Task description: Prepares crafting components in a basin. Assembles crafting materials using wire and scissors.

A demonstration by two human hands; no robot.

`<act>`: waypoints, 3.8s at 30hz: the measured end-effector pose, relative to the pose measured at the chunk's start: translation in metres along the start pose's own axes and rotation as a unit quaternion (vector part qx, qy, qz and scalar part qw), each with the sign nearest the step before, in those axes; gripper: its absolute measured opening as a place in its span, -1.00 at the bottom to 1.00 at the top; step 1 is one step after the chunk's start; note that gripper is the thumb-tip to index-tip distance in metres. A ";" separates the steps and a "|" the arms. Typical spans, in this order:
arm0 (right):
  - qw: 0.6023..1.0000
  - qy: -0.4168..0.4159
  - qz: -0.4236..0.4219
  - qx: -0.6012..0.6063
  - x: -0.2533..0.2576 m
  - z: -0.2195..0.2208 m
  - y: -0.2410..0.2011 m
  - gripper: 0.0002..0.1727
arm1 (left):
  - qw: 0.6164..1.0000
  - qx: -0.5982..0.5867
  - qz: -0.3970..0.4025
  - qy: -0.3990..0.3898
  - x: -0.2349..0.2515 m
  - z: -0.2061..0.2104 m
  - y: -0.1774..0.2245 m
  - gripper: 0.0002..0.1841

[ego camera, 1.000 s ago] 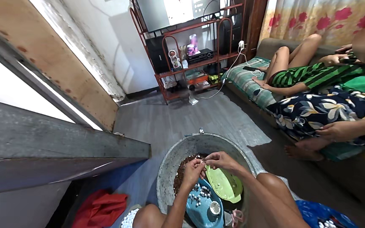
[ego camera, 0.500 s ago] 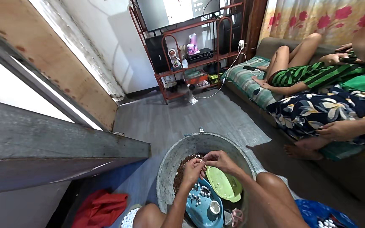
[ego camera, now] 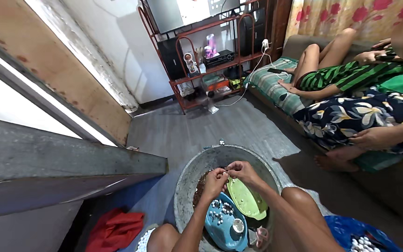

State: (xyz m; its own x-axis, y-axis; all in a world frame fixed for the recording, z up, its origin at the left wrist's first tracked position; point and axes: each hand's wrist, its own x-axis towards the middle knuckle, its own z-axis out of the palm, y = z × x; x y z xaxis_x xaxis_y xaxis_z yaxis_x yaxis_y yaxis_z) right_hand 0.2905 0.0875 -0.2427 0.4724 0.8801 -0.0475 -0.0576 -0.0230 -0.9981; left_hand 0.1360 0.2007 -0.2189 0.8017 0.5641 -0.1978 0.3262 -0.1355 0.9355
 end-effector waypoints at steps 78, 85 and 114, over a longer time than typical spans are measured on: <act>0.987 -0.067 -0.047 -0.134 0.033 0.024 -0.037 -0.68 | 0.940 0.251 0.233 -0.007 0.010 -0.083 0.012 -0.77; 0.991 -0.075 -0.010 -0.114 0.043 0.024 -0.027 -0.71 | 0.958 0.204 0.202 -0.021 0.024 -0.085 -0.003 -0.80; 0.988 -0.013 0.125 0.091 0.055 0.019 -0.008 -0.68 | 0.907 0.308 0.272 0.087 0.043 -0.057 -0.017 -0.77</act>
State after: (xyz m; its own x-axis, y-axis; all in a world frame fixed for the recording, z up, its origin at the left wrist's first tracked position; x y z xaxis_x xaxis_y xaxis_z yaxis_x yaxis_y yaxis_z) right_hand 0.3002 0.1457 -0.2365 0.4006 0.8697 -0.2884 -0.3272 -0.1582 -0.9316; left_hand 0.1368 0.2739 -0.2263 0.8545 0.3892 0.3439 0.1659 -0.8320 0.5294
